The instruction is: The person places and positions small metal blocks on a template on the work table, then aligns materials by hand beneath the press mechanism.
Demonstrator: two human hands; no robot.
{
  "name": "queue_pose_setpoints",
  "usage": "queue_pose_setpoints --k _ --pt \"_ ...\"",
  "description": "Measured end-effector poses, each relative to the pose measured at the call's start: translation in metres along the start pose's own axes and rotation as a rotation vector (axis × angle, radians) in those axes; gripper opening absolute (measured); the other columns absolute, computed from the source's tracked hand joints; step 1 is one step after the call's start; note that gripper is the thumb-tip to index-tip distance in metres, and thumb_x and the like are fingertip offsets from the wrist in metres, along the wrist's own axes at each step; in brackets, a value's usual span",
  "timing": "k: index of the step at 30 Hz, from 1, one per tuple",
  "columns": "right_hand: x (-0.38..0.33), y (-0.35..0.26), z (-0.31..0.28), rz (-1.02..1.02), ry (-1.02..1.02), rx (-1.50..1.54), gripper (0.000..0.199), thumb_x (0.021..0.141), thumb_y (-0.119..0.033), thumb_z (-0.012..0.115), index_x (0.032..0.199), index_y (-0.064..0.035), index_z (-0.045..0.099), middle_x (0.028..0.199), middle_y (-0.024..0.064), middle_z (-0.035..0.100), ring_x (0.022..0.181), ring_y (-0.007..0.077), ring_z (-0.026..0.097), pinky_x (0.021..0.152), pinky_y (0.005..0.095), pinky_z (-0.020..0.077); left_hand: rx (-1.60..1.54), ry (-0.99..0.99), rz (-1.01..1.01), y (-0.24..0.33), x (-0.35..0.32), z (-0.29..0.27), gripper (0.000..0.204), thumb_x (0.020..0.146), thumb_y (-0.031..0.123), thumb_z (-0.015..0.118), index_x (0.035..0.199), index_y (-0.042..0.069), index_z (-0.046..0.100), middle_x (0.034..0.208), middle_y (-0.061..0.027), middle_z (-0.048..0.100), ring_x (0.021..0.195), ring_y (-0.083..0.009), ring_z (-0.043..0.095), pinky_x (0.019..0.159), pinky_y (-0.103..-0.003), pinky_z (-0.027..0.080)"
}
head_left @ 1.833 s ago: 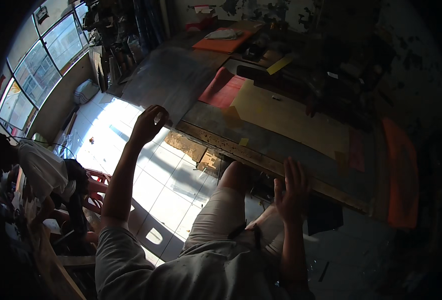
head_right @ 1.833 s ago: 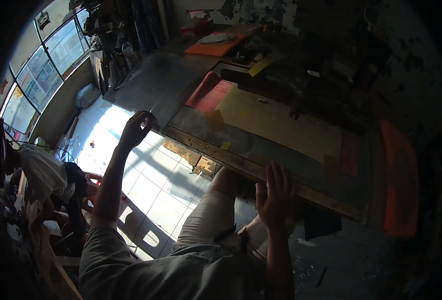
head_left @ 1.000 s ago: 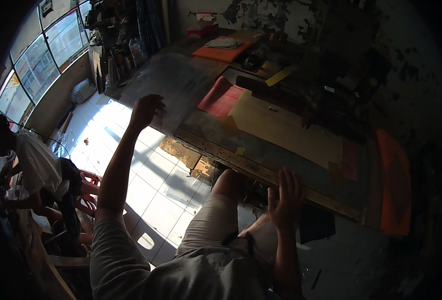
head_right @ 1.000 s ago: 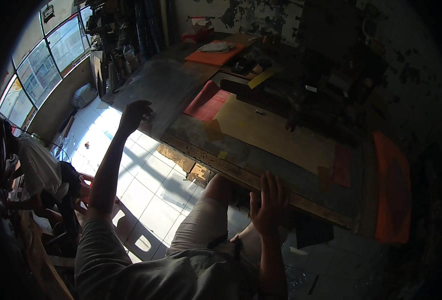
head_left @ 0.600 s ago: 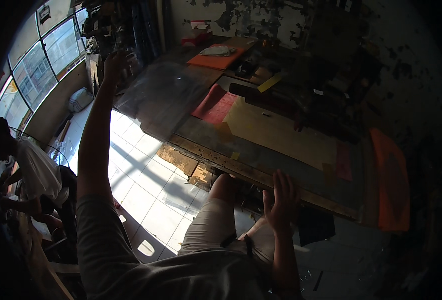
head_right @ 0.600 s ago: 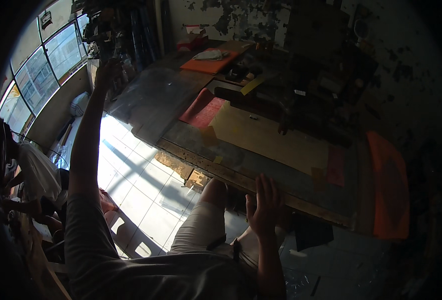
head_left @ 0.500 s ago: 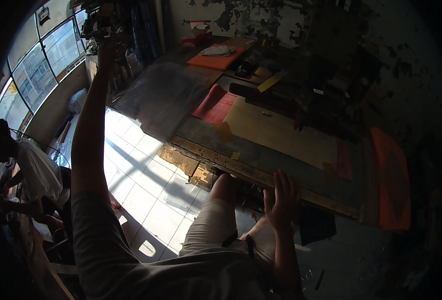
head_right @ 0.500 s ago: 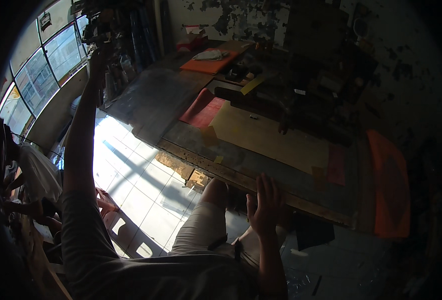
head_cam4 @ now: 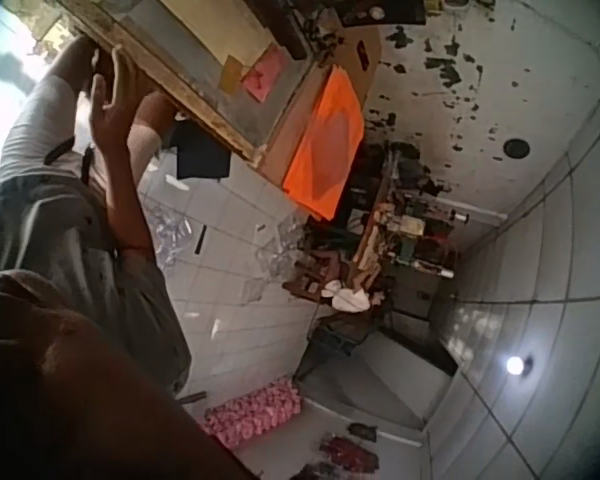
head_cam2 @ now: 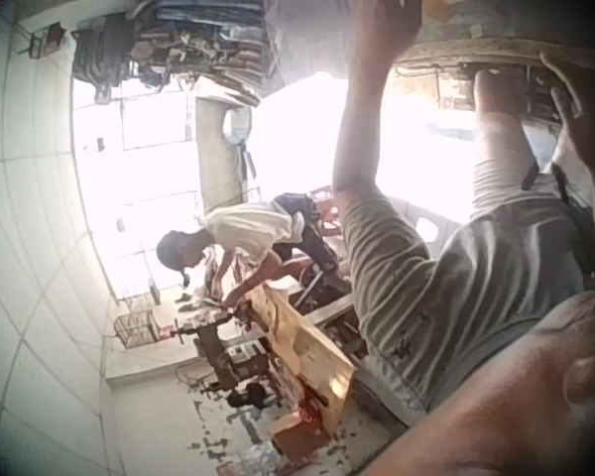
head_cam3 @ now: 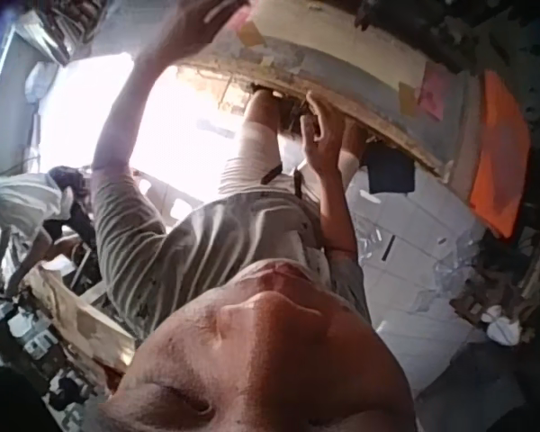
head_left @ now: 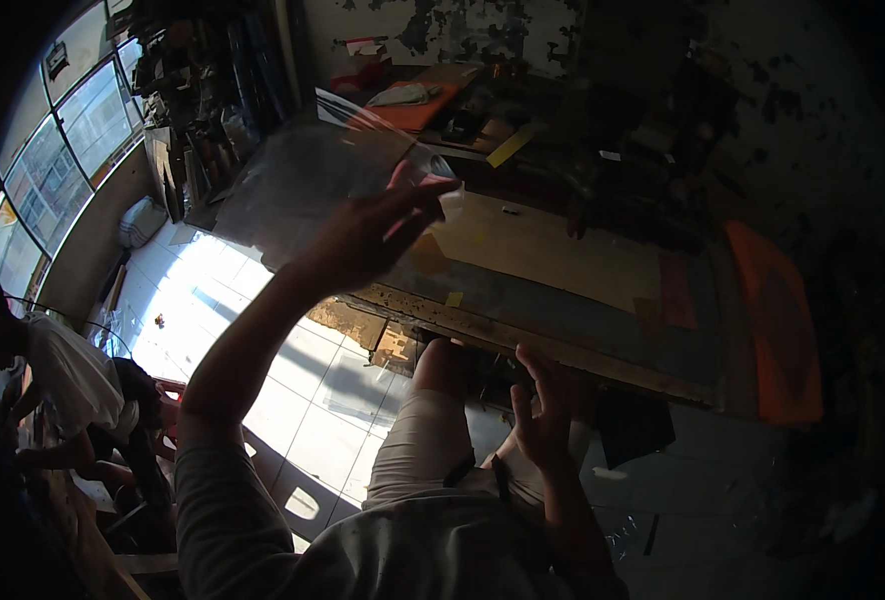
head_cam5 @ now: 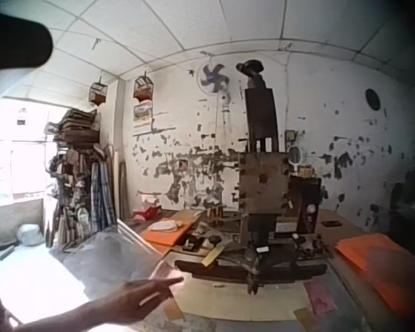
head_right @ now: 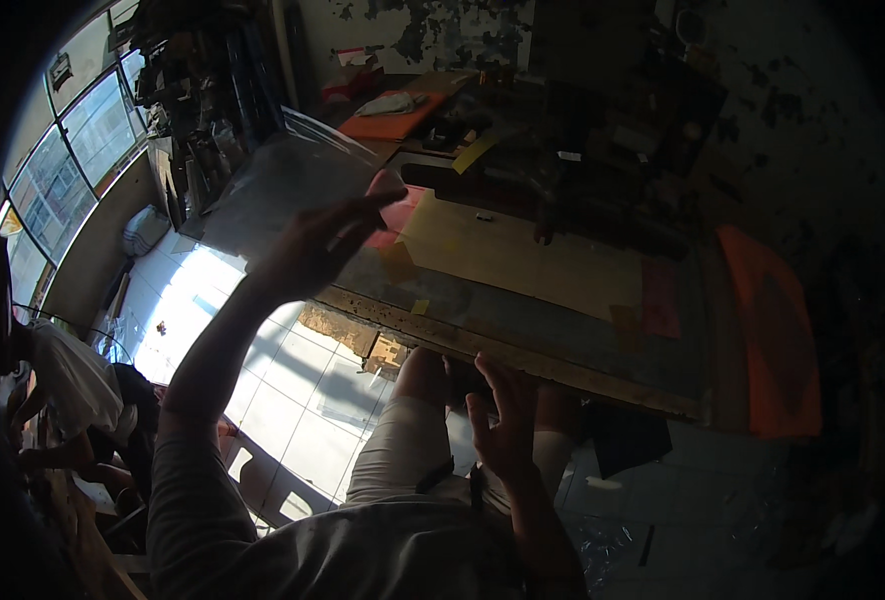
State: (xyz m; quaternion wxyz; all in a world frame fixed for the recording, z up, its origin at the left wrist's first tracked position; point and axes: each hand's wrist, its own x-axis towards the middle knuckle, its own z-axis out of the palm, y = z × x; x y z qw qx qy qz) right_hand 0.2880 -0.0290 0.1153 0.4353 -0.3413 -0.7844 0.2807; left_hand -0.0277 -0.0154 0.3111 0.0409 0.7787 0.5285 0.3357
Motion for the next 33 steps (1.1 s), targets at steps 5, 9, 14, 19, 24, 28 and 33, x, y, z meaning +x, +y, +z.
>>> queue_pose_setpoints --k 5,9,14,19,24,28,33 --pt "-0.034 -0.009 0.009 0.575 -0.134 1.285 0.07 0.111 -0.055 0.049 0.16 -0.0043 0.043 0.144 0.017 0.066 0.126 0.027 0.066 0.106 0.041 0.0536 -0.028 -0.219 0.487 0.048 -0.092 0.155 0.024 0.097 0.015 0.068 0.12 0.008 0.071 0.14 -0.0113 0.067 0.12 -0.0284 0.07 0.089 -0.041 0.064" --pt "-0.039 0.002 -0.026 0.732 -0.01 1.044 0.052 0.111 -0.034 0.058 0.145 0.0038 0.051 0.119 0.0219 0.077 0.09 0.0264 0.078 0.074 0.0333 0.0591 -0.357 -0.332 0.34 0.085 -0.111 0.172 0.04 0.097 0.016 0.069 0.137 0.012 0.07 0.142 -0.0112 0.066 0.127 -0.0287 0.067 0.105 -0.046 0.056" --pt "-0.033 0.006 -0.067 0.647 0.146 0.711 0.049 0.108 -0.031 0.063 0.143 0.0034 0.054 0.105 0.0184 0.079 0.074 0.0221 0.076 0.061 0.029 0.0525 0.04 -0.111 0.133 0.056 -0.114 0.16 0.04 0.092 0.019 0.076 0.131 0.013 0.072 0.149 -0.0124 0.062 0.142 -0.0311 0.057 0.116 -0.05 0.048" --pt "-0.011 0.007 -0.105 0.651 0.189 0.413 0.054 0.104 -0.022 0.066 0.15 0.0025 0.051 0.094 0.012 0.078 0.06 0.013 0.068 0.053 0.0231 0.0474 0.146 -0.051 0.158 0.009 -0.114 0.174 0.04 0.09 0.019 0.077 0.129 0.011 0.072 0.151 -0.0127 0.06 0.145 -0.0315 0.053 0.119 -0.052 0.045" --pt "0.011 0.02 -0.114 0.554 0.224 0.091 0.061 0.101 -0.013 0.07 0.156 -0.0005 0.046 0.081 0.0051 0.072 0.054 0.0033 0.055 0.047 0.0203 0.0412 0.151 0.027 0.141 0.006 -0.099 0.176 0.045 0.087 0.017 0.076 0.13 0.009 0.07 0.15 -0.014 0.061 0.145 -0.0324 0.054 0.119 -0.053 0.045" --pt "0.017 0.042 -0.124 0.437 0.15 -0.196 0.048 0.1 -0.014 0.075 0.144 -0.0021 0.062 0.079 0.0033 0.07 0.07 0.0071 0.063 0.067 0.0268 0.0519 0.148 0.038 0.148 -0.001 -0.092 0.182 0.052 0.083 0.016 0.076 0.134 0.009 0.067 0.155 -0.0144 0.057 0.147 -0.0342 0.052 0.12 -0.054 0.043" --pt "0.023 0.042 -0.124 0.475 0.158 -0.271 0.032 0.1 -0.019 0.077 0.128 -0.0037 0.074 0.076 0.0031 0.069 0.07 0.0083 0.062 0.07 0.0295 0.0498 0.152 0.012 0.127 -0.004 -0.088 0.182 0.059 0.082 0.014 0.076 0.14 0.01 0.064 0.158 -0.0148 0.054 0.148 -0.0362 0.05 0.121 -0.054 0.042"
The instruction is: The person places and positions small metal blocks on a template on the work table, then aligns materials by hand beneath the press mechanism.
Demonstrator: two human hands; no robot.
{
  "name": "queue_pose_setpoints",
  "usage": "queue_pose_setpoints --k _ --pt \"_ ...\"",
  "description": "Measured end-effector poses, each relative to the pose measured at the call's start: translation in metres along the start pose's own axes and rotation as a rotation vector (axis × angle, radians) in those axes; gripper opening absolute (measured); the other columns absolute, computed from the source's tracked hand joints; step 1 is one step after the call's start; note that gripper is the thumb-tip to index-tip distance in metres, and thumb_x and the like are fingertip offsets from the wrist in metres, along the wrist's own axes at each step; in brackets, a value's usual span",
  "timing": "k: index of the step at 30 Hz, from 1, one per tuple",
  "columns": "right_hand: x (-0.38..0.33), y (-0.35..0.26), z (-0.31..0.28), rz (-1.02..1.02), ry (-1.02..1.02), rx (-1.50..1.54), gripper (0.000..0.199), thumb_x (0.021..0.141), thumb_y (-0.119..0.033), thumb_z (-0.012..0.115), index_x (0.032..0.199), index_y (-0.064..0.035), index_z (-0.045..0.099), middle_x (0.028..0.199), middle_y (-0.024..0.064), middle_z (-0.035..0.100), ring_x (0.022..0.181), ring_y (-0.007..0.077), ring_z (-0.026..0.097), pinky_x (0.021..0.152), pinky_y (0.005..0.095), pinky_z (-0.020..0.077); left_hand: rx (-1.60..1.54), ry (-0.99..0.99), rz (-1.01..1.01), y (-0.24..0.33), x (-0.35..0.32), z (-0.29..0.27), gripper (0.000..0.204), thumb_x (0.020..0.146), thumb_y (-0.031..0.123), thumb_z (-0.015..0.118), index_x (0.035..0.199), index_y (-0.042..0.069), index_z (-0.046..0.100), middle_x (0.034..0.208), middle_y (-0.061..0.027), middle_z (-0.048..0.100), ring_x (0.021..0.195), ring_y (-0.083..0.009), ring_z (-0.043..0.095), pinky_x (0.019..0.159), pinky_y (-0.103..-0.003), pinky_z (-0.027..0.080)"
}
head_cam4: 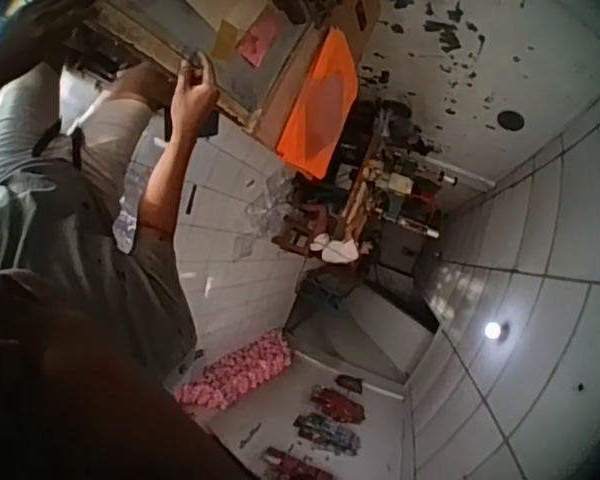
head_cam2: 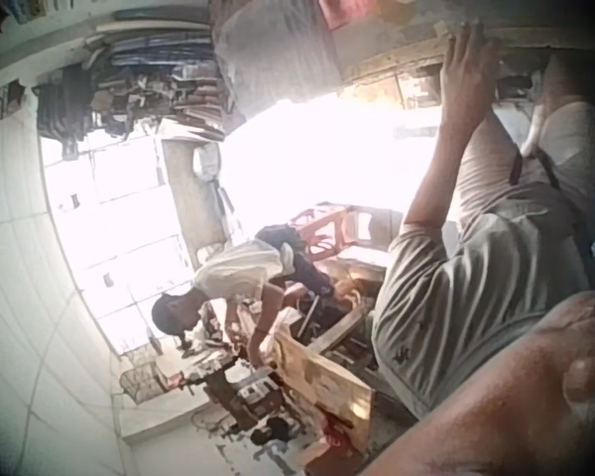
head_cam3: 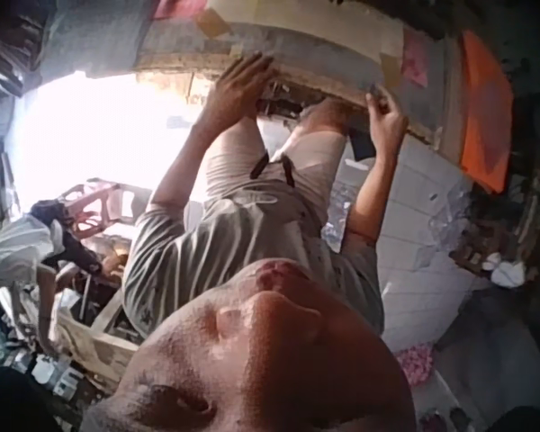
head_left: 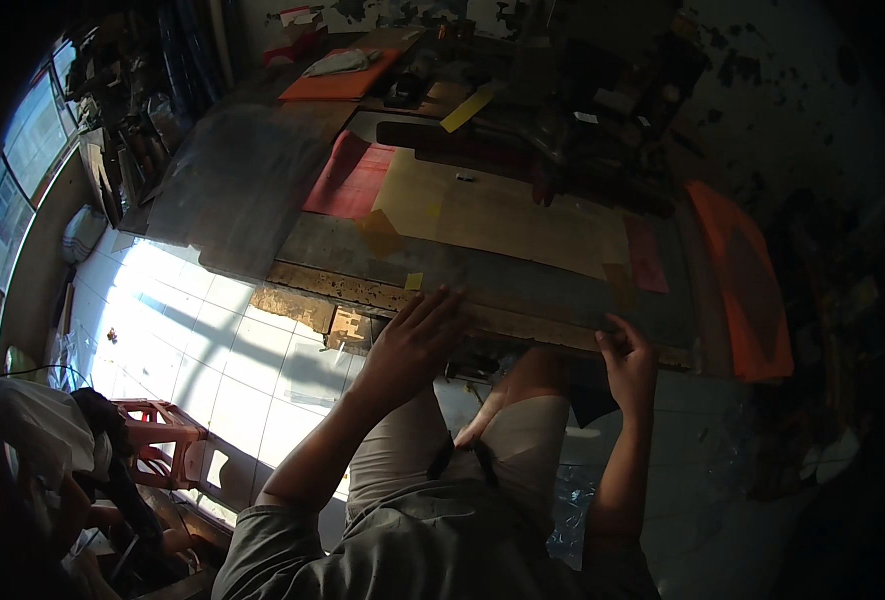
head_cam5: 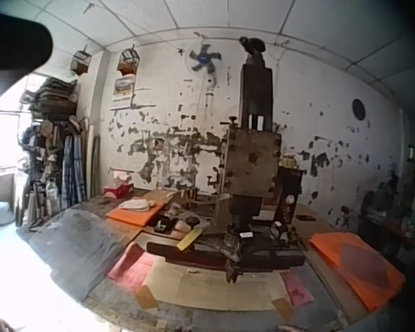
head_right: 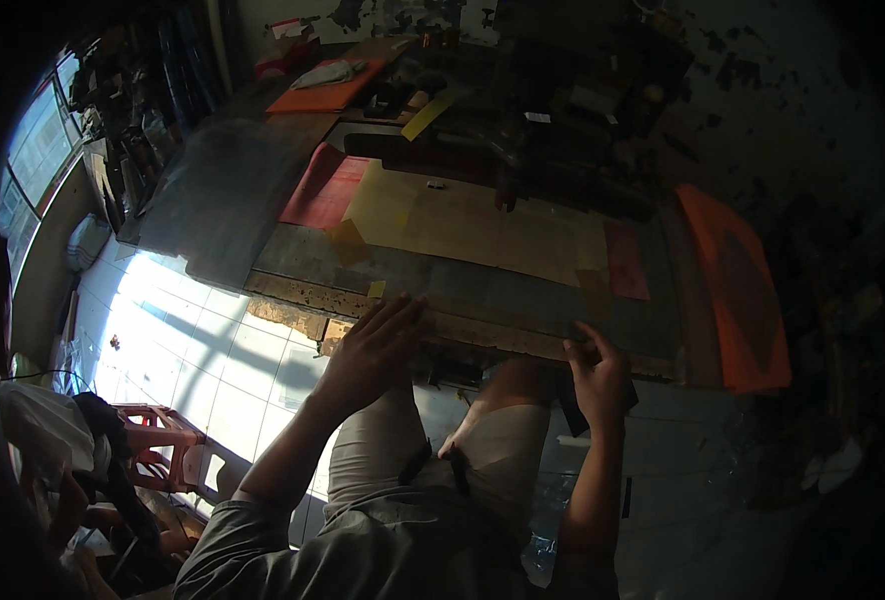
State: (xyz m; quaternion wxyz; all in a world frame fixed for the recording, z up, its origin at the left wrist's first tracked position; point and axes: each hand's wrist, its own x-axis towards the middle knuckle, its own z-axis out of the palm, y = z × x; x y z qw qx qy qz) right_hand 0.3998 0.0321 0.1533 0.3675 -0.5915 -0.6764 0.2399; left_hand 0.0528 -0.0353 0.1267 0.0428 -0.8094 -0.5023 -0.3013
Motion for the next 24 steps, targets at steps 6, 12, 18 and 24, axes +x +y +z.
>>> queue_pose_setpoints --k 6,12,18,24 --pt "0.006 -0.001 0.004 -0.012 0.043 -0.067 0.028 0.1 -0.022 0.077 0.122 -0.0051 0.076 0.076 0.005 0.069 0.069 0.0112 0.062 0.068 0.0311 0.0496 -0.005 -0.015 -0.018 -0.004 0.005 0.004 0.069 0.08 0.014 0.078 0.146 0.011 0.06 0.16 -0.0163 0.052 0.149 -0.0374 0.048 0.121 -0.054 0.042" --pt "0.011 0.0 0.003 -0.044 0.052 -0.112 0.027 0.1 -0.021 0.076 0.12 -0.0042 0.076 0.088 0.0087 0.072 0.076 0.016 0.066 0.073 0.0336 0.0522 -0.056 -0.015 -0.021 0.0 0.011 0.0 0.065 0.087 0.024 0.081 0.147 0.01 0.06 0.161 -0.0184 0.05 0.15 -0.0391 0.047 0.122 -0.054 0.04" --pt "0.021 0.006 0.003 -0.217 0.144 -0.2 0.024 0.098 -0.018 0.077 0.117 -0.0042 0.076 0.102 0.0102 0.073 0.086 0.0247 0.069 0.08 0.0387 0.0541 -0.219 -0.132 -0.045 -0.007 0.027 -0.046 0.072 0.084 0.035 0.087 0.147 0.01 0.061 0.158 -0.0137 0.055 0.151 -0.0357 0.046 0.121 -0.052 0.04" --pt "0.056 0.0 -0.001 -0.384 0.075 -0.34 0.036 0.096 -0.023 0.078 0.127 -0.0061 0.073 0.131 0.0095 0.068 0.124 0.0297 0.062 0.106 0.0438 0.0478 -0.165 -0.051 -0.109 -0.097 0.058 -0.031 0.05 0.093 0.02 0.076 0.141 0.009 0.066 0.152 -0.0112 0.061 0.145 -0.0339 0.052 0.119 -0.051 0.042"
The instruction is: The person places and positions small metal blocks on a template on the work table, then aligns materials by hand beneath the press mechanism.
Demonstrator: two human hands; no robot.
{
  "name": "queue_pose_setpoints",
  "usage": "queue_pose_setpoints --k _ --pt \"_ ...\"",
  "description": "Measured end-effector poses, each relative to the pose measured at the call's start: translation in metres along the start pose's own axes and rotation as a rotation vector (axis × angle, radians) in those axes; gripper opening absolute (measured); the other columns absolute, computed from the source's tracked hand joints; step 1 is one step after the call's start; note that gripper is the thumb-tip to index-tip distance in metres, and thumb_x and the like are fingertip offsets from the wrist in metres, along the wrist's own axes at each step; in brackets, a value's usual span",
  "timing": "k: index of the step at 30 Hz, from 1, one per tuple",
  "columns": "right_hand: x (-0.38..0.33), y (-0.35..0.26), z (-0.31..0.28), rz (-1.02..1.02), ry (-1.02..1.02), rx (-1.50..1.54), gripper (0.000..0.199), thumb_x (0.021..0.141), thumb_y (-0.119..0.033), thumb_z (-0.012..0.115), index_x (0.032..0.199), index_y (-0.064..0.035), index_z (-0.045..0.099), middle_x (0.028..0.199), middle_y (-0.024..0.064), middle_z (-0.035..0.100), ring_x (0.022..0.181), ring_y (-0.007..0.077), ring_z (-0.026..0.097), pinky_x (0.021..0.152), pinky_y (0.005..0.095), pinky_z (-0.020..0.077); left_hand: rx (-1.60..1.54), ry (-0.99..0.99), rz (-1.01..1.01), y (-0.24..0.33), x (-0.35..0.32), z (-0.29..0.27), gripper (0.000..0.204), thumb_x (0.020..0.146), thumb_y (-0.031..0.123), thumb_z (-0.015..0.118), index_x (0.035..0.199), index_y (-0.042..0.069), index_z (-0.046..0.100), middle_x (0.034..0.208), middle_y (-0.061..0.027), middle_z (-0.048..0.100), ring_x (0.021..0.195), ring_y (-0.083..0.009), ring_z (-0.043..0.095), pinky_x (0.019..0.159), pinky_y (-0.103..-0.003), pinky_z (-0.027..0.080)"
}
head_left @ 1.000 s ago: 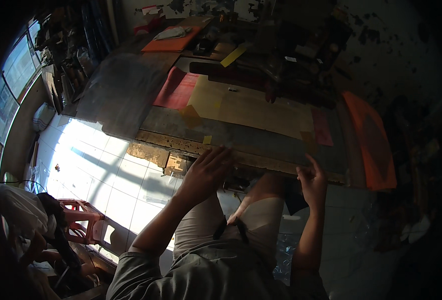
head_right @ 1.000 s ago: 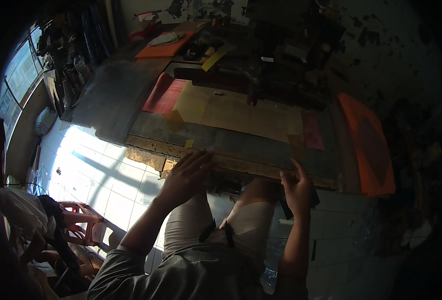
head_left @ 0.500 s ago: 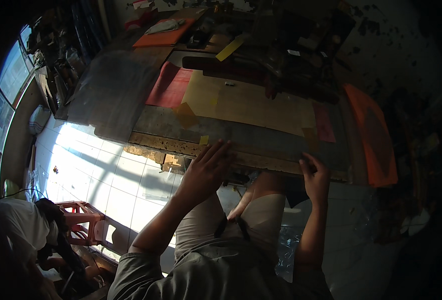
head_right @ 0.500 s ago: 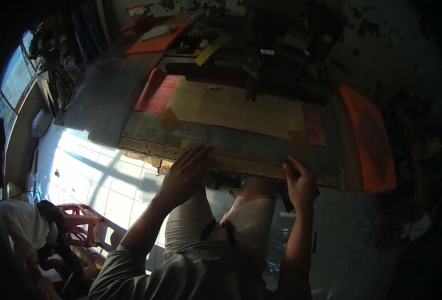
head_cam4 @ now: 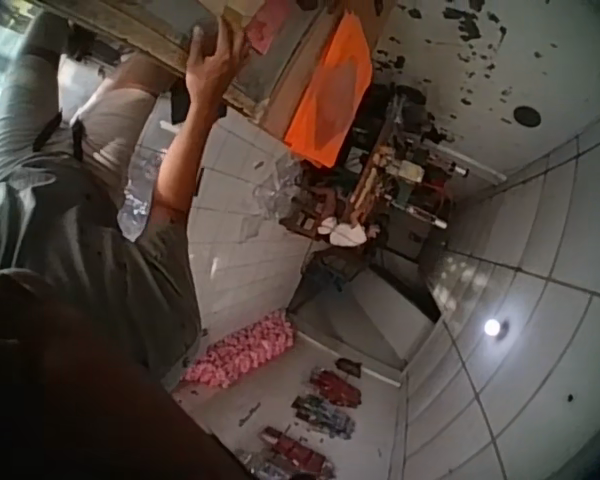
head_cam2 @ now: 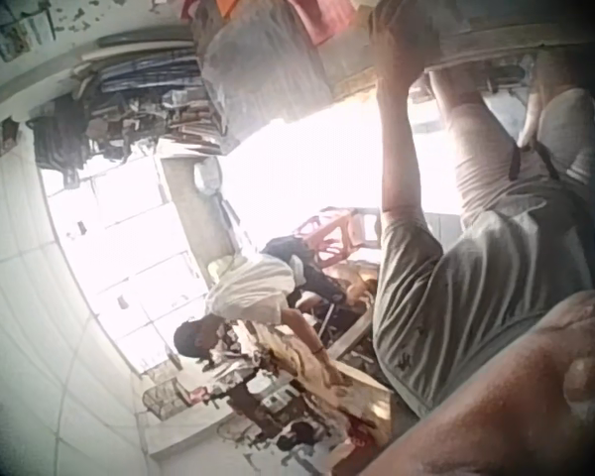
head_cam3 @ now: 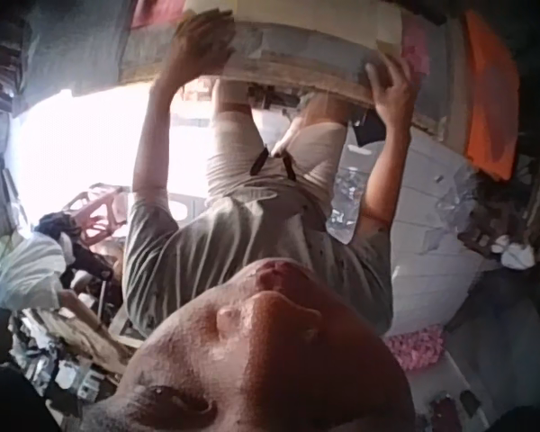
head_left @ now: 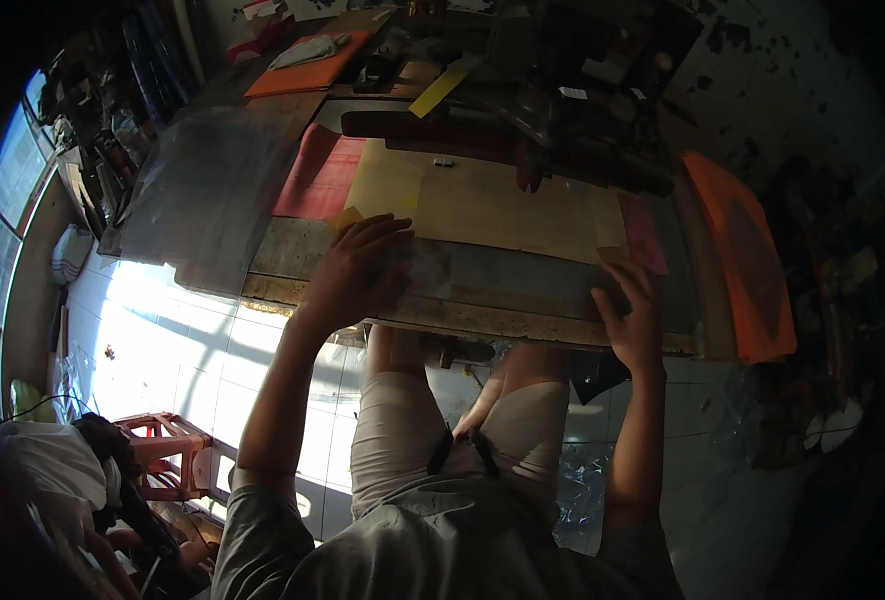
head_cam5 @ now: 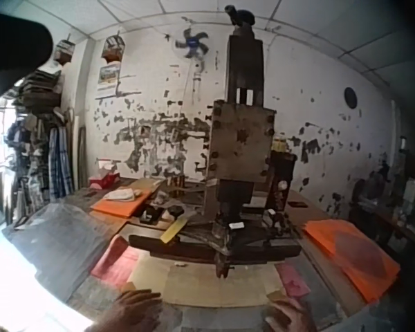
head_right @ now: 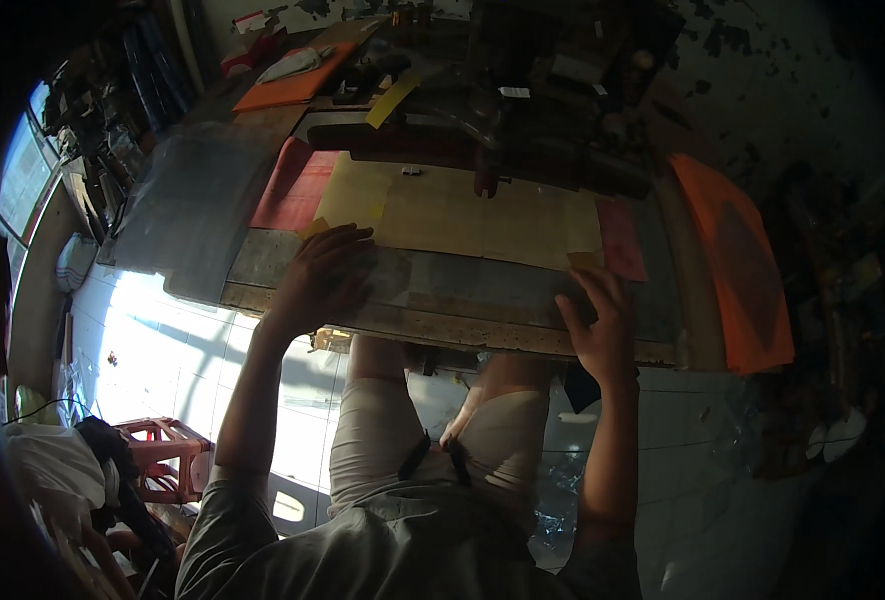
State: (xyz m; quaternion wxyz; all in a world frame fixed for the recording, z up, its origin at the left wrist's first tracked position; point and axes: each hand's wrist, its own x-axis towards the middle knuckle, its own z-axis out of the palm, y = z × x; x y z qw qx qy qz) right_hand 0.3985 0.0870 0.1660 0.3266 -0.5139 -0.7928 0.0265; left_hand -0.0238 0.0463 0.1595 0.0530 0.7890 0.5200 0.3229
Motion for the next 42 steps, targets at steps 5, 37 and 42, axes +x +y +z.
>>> queue_pose_setpoints --k 5,37,42 --pt "0.005 0.015 0.008 -0.054 -0.116 0.09 0.051 0.094 -0.029 0.08 0.14 -0.0085 0.068 0.153 0.0057 0.059 0.144 0.0307 0.051 0.123 0.0472 0.0342 -0.015 0.023 -0.039 -0.002 0.004 0.009 0.049 0.092 0.027 0.075 0.137 0.008 0.069 0.149 -0.0105 0.064 0.146 -0.0321 0.052 0.122 -0.051 0.038" --pt "0.074 -0.008 -0.019 0.037 0.22 0.261 0.035 0.102 -0.024 0.073 0.131 -0.0039 0.071 0.132 0.0146 0.071 0.129 0.0304 0.066 0.108 0.0421 0.0522 0.019 -0.009 -0.003 0.005 0.004 0.008 0.048 0.09 0.026 0.075 0.134 0.008 0.072 0.152 -0.008 0.062 0.147 -0.0314 0.05 0.123 -0.05 0.035" --pt "0.168 -0.036 -0.046 -0.244 0.529 -0.116 0.033 0.099 -0.023 0.075 0.125 -0.0034 0.071 0.118 0.0157 0.073 0.111 0.0339 0.071 0.094 0.043 0.0567 -0.01 -0.007 -0.013 0.004 0.001 0.008 0.052 0.089 0.024 0.075 0.138 0.007 0.069 0.153 -0.0098 0.061 0.149 -0.032 0.049 0.125 -0.051 0.033"
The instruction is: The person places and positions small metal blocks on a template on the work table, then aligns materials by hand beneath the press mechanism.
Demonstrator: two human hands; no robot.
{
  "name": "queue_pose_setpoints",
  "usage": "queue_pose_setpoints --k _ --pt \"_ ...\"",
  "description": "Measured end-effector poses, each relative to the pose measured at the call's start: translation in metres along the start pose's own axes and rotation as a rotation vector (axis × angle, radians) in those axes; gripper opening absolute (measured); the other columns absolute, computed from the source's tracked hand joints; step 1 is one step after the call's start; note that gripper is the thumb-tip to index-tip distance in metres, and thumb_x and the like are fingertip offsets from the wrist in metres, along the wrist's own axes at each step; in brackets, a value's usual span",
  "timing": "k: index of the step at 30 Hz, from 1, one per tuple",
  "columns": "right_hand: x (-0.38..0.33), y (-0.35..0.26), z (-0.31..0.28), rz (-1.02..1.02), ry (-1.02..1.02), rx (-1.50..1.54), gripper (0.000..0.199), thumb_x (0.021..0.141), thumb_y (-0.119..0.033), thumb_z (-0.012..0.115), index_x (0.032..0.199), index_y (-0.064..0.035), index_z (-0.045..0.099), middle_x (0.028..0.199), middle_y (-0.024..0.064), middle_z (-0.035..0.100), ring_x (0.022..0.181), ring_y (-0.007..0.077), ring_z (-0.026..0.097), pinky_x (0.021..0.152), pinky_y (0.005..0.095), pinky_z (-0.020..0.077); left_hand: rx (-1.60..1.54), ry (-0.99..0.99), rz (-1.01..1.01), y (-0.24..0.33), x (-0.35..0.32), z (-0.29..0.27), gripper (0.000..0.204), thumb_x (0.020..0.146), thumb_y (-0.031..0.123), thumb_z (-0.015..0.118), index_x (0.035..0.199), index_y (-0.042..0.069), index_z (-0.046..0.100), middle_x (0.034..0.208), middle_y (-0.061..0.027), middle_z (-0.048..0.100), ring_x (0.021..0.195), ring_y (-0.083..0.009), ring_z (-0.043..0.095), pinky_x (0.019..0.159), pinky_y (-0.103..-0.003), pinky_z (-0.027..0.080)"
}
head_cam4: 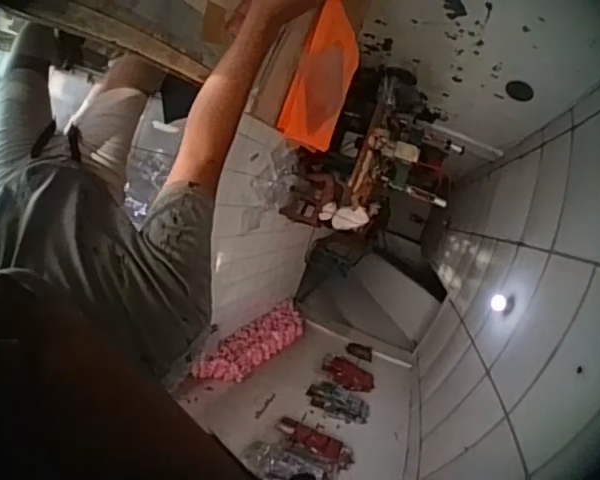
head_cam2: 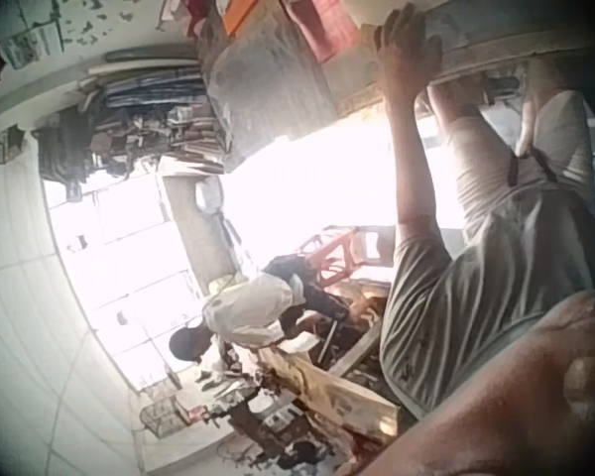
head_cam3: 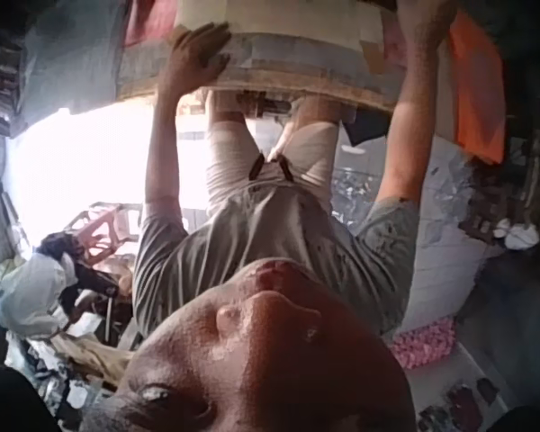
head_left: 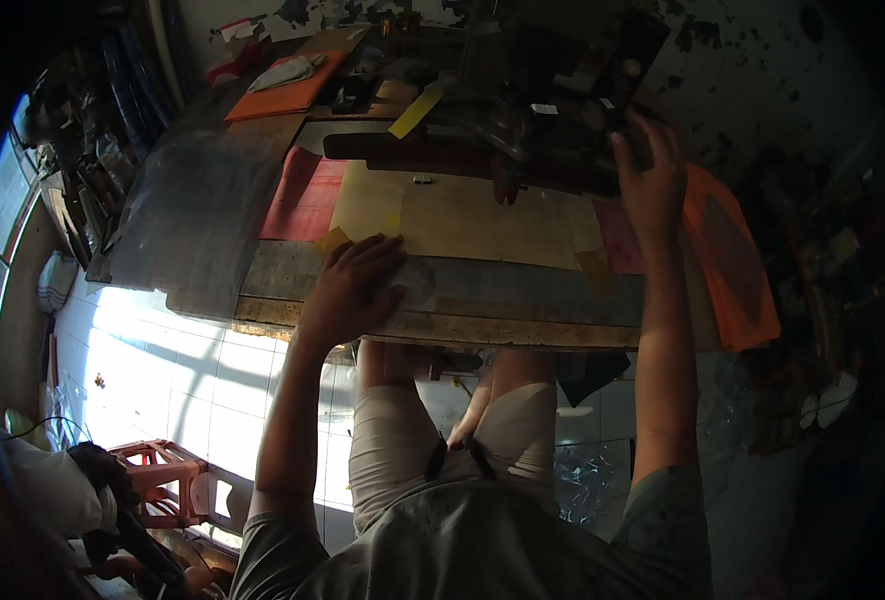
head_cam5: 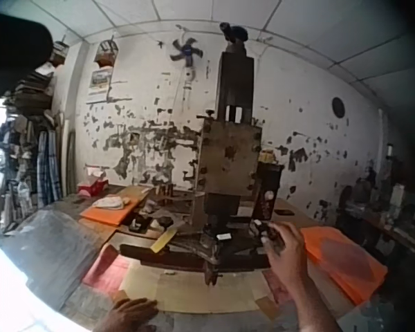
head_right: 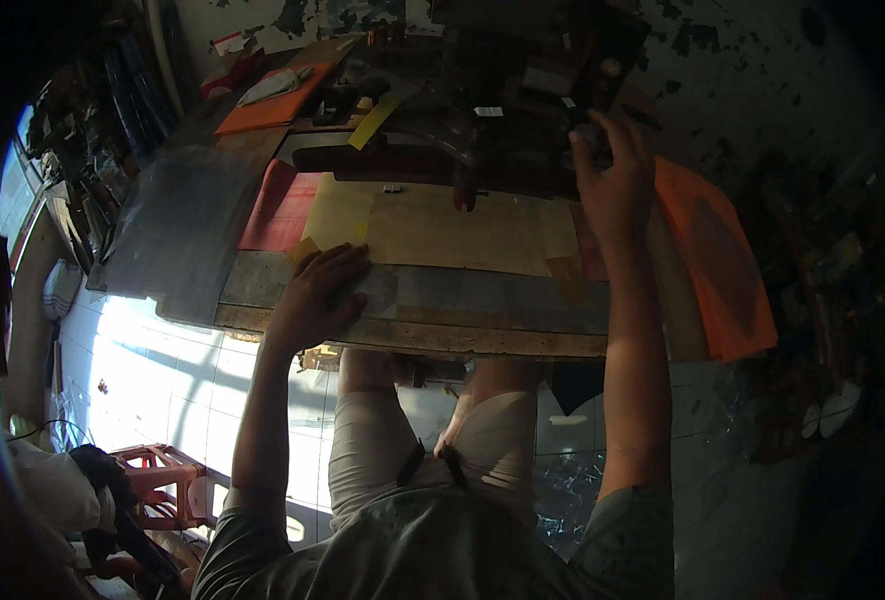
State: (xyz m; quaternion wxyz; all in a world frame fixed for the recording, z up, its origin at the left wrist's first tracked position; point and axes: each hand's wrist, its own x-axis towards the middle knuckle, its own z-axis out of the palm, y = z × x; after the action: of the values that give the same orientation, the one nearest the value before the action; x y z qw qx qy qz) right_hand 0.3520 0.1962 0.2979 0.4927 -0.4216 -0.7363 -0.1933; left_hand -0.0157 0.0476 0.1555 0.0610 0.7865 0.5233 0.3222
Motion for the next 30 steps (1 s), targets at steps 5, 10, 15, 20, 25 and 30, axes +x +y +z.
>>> queue_pose_setpoints --k 5,10,15,20,25,30 --pt "0.043 0.002 0.02 -0.023 -0.069 -0.074 0.029 0.095 -0.021 0.078 0.116 -0.0027 0.074 0.109 0.0152 0.074 0.1 0.0355 0.073 0.085 0.0447 0.0574 -0.016 0.021 -0.002 -0.005 -0.002 0.003 0.052 0.089 0.024 0.076 0.138 0.007 0.069 0.152 -0.0104 0.062 0.147 -0.032 0.051 0.124 -0.05 0.035" --pt "0.049 0.008 0.022 0.103 -0.042 -0.056 0.021 0.096 -0.02 0.075 0.108 -0.0031 0.077 0.102 0.012 0.077 0.098 0.0289 0.074 0.082 0.0416 0.0575 -0.055 0.065 0.009 -0.006 -0.002 0.004 0.047 0.09 0.029 0.076 0.132 0.007 0.072 0.15 -0.0109 0.064 0.145 -0.0321 0.053 0.124 -0.049 0.035" --pt "0.02 -0.021 -0.01 0.541 -0.165 0.582 0.021 0.101 -0.023 0.073 0.109 -0.005 0.077 0.107 0.006 0.079 0.094 0.012 0.07 0.078 0.03 0.0528 -0.117 0.098 -0.076 0.0 -0.011 -0.002 0.046 0.091 0.023 0.077 0.133 0.006 0.071 0.143 -0.0113 0.067 0.141 -0.0345 0.056 0.118 -0.05 0.044" --pt "-0.047 -0.064 -0.041 0.713 -0.368 1.153 0.023 0.104 -0.023 0.071 0.118 -0.004 0.073 0.109 0.0073 0.079 0.087 0.0073 0.065 0.076 0.0241 0.0489 -0.288 0.199 -0.073 0.012 -0.012 -0.007 0.042 0.093 0.015 0.076 0.133 0.006 0.07 0.134 -0.0122 0.072 0.128 -0.03 0.066 0.11 -0.043 0.05" --pt "-0.097 -0.114 -0.04 0.796 -0.564 1.332 0.022 0.102 -0.02 0.075 0.117 -0.0033 0.072 0.105 0.0082 0.078 0.085 0.0081 0.067 0.074 0.0241 0.0498 -0.594 0.317 0.004 0.089 -0.003 -0.018 0.035 0.093 0.01 0.075 0.128 0.003 0.072 0.123 -0.0129 0.075 0.116 -0.0245 0.071 0.104 -0.038 0.053" --pt "-0.123 -0.137 -0.035 0.724 -0.722 1.371 0.024 0.101 -0.017 0.077 0.118 -0.0007 0.072 0.098 0.0036 0.075 0.085 0.0075 0.068 0.076 0.0241 0.0528 -0.656 0.274 -0.058 0.119 -0.009 -0.019 0.027 0.092 0.008 0.077 0.117 0.001 0.074 0.114 -0.012 0.076 0.106 -0.0228 0.074 0.095 -0.037 0.056"
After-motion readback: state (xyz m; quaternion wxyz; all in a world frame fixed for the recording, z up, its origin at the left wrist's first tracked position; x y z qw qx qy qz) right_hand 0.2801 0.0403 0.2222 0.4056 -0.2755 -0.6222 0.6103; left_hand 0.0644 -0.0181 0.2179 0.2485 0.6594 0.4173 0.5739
